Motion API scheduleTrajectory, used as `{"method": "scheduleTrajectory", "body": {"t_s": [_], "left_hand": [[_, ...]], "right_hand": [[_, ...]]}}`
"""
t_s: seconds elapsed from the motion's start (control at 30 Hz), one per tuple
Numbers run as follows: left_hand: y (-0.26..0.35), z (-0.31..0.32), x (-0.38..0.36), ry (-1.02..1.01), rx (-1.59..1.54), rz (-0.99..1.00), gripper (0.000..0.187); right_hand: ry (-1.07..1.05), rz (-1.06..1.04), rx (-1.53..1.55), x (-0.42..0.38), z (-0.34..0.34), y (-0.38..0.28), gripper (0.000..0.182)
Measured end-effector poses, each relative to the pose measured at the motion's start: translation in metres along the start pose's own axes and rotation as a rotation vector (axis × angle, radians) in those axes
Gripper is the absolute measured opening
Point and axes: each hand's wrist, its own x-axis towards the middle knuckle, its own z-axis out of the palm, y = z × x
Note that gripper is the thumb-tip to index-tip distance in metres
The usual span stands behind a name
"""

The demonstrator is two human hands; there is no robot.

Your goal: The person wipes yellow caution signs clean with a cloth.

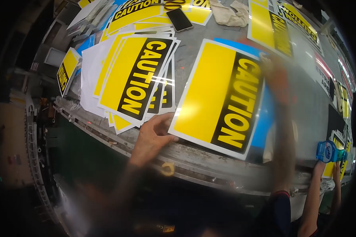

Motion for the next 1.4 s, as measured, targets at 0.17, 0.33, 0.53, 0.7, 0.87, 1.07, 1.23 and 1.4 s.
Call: {"method": "scheduleTrajectory", "body": {"t_s": [0.17,0.33,0.53,0.7,0.87,1.07,1.23,1.4], "left_hand": [[0.000,0.001,-0.007,-0.082,-0.514,-0.031,0.075],[-0.003,-0.002,-0.012,-0.189,-0.685,0.015,0.079],[-0.004,-0.001,-0.018,-0.204,-0.731,0.018,0.067],[-0.018,0.009,-0.011,-0.188,-0.666,0.203,0.062],[-0.008,0.017,-0.011,-0.083,-0.650,0.292,0.069],[0.010,0.024,-0.010,-0.056,-0.470,0.523,0.049],[0.022,0.032,-0.013,-0.059,-0.463,0.578,0.047],[0.033,0.032,-0.020,-0.099,-0.598,0.472,0.047]], "right_hand": [[0.008,-0.015,0.007,-0.003,0.006,0.007,0.024],[-0.045,0.060,0.008,0.000,0.008,0.008,0.025],[-0.045,0.029,0.038,0.000,0.004,0.000,0.026],[-0.062,0.083,0.041,-0.002,-0.003,-0.011,0.025],[0.015,-0.023,-0.008,-0.004,-0.003,-0.019,0.025],[-0.037,0.030,0.000,-0.001,-0.001,-0.010,0.024],[-0.034,0.017,0.009,-0.001,-0.011,-0.026,0.026],[-0.048,0.028,-0.032,0.001,-0.008,-0.019,0.027]]}}
